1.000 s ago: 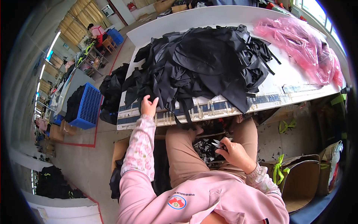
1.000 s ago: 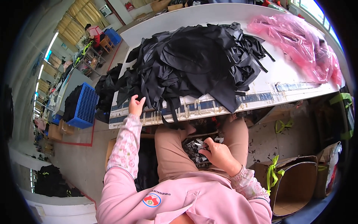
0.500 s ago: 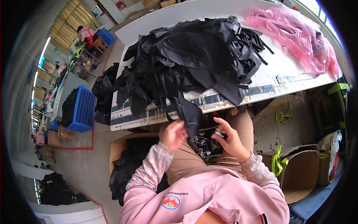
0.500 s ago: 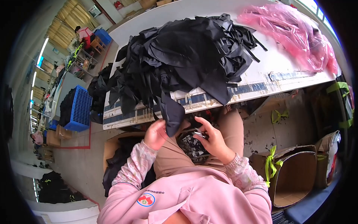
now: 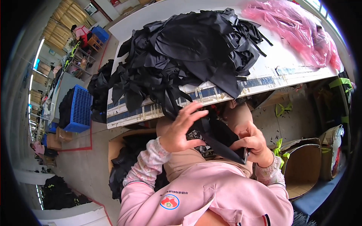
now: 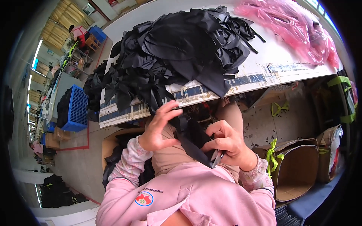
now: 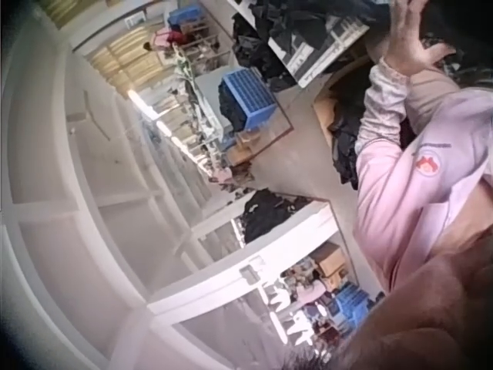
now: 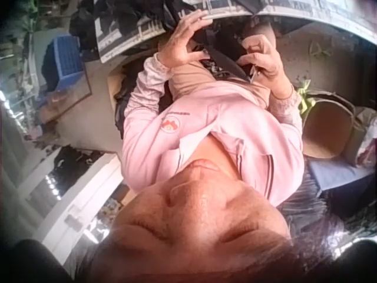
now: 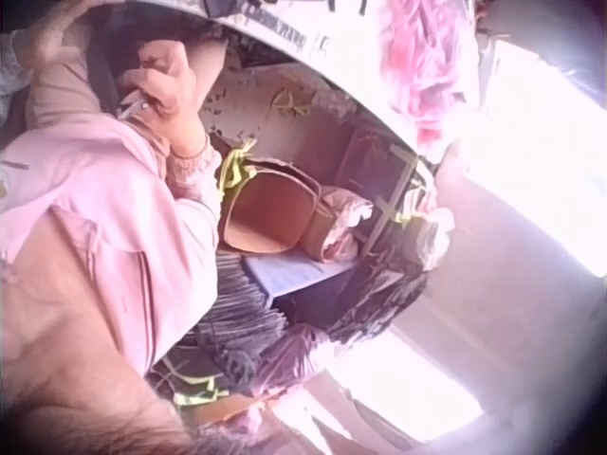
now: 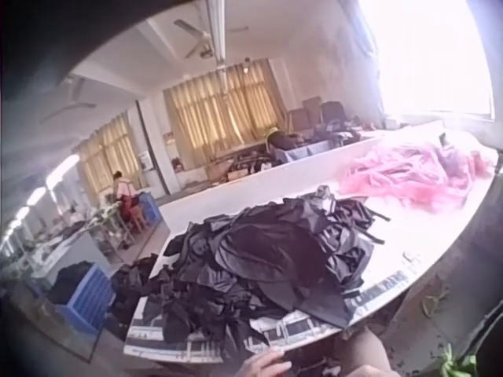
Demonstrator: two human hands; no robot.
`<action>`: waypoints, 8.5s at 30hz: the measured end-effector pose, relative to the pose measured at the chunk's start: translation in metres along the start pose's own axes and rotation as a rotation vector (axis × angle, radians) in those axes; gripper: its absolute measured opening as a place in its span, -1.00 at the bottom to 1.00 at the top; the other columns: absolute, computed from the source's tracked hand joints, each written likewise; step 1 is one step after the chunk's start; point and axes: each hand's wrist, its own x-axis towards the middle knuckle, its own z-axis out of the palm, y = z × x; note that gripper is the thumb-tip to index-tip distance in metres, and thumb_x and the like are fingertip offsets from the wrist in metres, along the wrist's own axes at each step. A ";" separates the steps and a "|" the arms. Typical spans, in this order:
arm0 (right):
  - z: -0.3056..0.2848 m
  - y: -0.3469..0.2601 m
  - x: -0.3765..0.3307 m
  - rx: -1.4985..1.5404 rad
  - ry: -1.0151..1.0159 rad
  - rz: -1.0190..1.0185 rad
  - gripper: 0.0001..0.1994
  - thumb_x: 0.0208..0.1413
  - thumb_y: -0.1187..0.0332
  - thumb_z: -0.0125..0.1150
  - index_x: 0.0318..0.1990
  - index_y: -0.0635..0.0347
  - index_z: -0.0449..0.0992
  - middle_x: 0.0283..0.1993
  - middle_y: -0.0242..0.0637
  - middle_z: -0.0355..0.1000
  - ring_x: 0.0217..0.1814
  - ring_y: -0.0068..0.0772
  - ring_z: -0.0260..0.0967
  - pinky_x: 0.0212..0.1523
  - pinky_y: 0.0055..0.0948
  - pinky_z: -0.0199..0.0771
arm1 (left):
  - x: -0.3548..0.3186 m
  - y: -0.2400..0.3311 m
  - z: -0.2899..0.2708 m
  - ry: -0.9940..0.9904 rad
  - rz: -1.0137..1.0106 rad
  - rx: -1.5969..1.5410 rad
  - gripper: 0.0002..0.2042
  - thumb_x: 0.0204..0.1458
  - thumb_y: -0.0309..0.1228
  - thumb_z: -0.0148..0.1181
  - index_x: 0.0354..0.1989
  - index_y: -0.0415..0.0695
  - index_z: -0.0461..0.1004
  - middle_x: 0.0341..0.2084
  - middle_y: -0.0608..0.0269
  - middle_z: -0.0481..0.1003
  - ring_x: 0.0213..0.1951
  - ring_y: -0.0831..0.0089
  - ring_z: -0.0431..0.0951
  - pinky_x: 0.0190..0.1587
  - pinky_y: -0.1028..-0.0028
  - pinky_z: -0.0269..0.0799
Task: Trimming and preparing small black fabric pieces at a factory workbench.
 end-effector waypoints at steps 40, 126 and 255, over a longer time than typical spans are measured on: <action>-0.021 0.018 -0.005 0.448 0.558 0.588 -0.67 0.06 0.58 0.21 -0.01 0.21 0.34 -0.45 -0.60 0.22 -0.53 -0.87 0.06 -0.61 -0.81 -0.01 | -0.013 -0.027 0.052 0.493 -0.720 -1.468 -0.85 0.14 -0.51 0.04 -0.16 -0.22 0.50 -0.20 0.23 0.55 -0.14 0.44 0.53 -0.02 0.46 0.42; 0.041 0.025 0.032 -0.009 0.132 0.344 -0.90 0.02 0.53 0.23 -0.37 0.29 0.41 -0.48 -0.20 0.39 -0.47 -0.32 0.34 -0.39 -0.48 0.34 | -0.013 -0.003 0.066 0.415 -0.512 -1.329 -0.89 0.11 -0.49 0.13 -0.21 -0.17 0.42 -0.31 0.37 0.48 -0.27 0.63 0.46 -0.13 0.61 0.36; 0.002 0.005 0.034 -0.468 -0.365 0.355 -0.67 0.03 0.11 0.25 -0.40 0.21 0.40 -0.65 -0.16 0.37 -0.57 -0.03 0.39 -0.55 -0.21 0.35 | -0.034 -0.018 0.048 0.129 -0.308 -0.797 -0.82 -0.06 -0.76 0.18 -0.25 -0.35 0.48 -0.23 0.19 0.40 -0.21 0.50 0.45 -0.12 0.57 0.38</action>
